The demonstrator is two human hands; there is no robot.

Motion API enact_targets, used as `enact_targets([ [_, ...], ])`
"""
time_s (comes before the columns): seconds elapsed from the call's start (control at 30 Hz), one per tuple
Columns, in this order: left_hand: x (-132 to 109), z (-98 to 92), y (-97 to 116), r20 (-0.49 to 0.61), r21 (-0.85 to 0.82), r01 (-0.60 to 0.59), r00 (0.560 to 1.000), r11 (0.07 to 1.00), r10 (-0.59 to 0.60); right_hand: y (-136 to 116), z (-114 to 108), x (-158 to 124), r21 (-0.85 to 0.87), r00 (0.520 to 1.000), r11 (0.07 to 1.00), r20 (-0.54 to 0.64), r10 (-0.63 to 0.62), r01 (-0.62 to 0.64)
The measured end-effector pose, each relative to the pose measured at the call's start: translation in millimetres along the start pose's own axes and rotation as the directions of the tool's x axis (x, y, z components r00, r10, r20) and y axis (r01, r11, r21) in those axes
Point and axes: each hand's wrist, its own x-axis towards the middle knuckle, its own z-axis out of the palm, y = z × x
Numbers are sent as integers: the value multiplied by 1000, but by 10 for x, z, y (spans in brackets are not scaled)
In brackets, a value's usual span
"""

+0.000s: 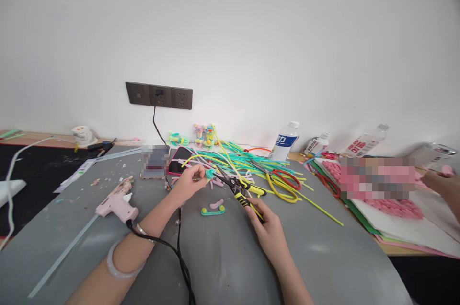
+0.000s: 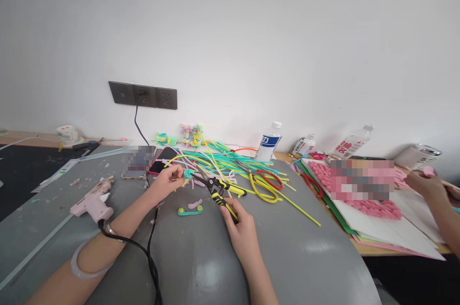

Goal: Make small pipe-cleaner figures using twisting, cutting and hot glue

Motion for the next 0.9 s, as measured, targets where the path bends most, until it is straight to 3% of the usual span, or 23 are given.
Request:
enact_targets([
  [0.9, -9, 3, 43, 2, 10, 14, 1000, 1000, -14, 26, 11, -3, 5, 1000, 1000, 17, -2, 1],
])
